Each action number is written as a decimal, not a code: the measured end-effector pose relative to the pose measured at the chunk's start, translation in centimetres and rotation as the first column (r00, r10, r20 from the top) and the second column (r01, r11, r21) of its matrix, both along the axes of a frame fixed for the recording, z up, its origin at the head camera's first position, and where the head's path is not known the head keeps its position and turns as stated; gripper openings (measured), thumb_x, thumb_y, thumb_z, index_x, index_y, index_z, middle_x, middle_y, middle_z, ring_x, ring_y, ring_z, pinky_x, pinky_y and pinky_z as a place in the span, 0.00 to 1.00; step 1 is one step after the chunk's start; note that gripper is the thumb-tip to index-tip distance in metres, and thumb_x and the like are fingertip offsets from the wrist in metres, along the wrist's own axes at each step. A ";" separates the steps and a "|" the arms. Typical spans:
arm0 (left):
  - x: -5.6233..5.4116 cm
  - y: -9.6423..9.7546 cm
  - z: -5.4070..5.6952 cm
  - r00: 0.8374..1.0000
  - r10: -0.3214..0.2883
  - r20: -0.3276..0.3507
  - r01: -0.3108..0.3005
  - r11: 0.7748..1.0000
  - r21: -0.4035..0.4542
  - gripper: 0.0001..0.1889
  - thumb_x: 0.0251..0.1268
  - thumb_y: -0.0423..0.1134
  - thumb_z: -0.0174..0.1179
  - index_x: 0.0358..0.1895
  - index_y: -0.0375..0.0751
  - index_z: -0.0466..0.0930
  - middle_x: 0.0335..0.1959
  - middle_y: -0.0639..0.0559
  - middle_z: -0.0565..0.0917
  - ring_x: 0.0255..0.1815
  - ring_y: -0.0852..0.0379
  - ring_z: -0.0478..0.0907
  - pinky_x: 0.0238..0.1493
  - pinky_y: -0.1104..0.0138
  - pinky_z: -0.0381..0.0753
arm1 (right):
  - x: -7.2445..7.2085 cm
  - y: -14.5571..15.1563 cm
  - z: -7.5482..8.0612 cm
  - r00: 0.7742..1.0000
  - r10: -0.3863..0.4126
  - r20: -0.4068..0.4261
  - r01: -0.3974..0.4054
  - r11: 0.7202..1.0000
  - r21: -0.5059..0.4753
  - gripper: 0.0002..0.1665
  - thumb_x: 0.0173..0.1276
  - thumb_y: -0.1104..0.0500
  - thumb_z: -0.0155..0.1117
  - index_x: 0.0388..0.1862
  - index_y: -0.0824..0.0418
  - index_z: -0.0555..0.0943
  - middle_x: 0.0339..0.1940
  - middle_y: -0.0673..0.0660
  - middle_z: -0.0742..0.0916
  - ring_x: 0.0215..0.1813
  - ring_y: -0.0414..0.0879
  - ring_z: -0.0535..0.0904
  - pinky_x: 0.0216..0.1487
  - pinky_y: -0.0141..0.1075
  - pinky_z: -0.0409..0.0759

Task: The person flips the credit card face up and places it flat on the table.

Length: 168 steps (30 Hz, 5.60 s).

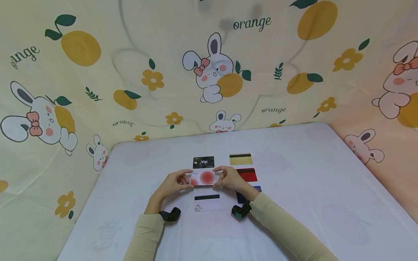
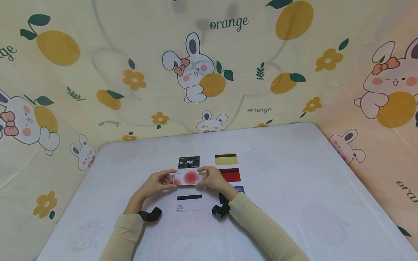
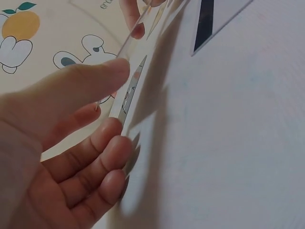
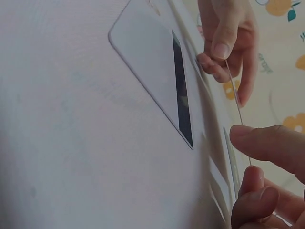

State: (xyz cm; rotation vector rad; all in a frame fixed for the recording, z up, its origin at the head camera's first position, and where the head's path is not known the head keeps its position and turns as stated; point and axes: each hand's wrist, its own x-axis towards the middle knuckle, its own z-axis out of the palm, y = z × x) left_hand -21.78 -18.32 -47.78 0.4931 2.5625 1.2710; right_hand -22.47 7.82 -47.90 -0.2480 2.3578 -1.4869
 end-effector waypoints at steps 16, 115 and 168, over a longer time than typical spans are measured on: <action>-0.2 0.5 -0.2 1.000 0.011 0.009 -0.011 0.998 -0.055 0.29 0.50 0.37 0.73 0.59 0.38 0.77 0.29 0.48 0.79 0.28 0.60 0.69 0.31 0.75 0.69 | 0.3 -0.4 0.0 0.999 -0.043 0.019 0.042 0.995 0.085 0.33 0.48 0.66 0.76 0.57 0.61 0.79 0.15 0.50 0.78 0.20 0.40 0.69 0.24 0.29 0.64; 3.1 0.8 -0.1 0.998 -0.042 0.037 0.044 0.997 -0.062 0.21 0.53 0.36 0.70 0.53 0.44 0.82 0.29 0.52 0.75 0.28 0.64 0.67 0.29 0.76 0.67 | 4.1 2.1 0.1 0.989 0.132 -0.065 -0.130 0.991 0.036 0.28 0.52 0.65 0.73 0.54 0.68 0.77 0.20 0.55 0.81 0.20 0.40 0.72 0.22 0.29 0.69; 5.0 1.0 -0.6 0.993 -0.112 0.021 0.113 0.990 -0.089 0.25 0.45 0.43 0.76 0.50 0.41 0.83 0.27 0.54 0.69 0.28 0.64 0.64 0.28 0.75 0.65 | 6.7 1.1 0.9 0.992 0.109 -0.064 -0.096 0.978 0.187 0.29 0.45 0.63 0.80 0.49 0.62 0.80 0.16 0.50 0.75 0.21 0.41 0.69 0.24 0.28 0.65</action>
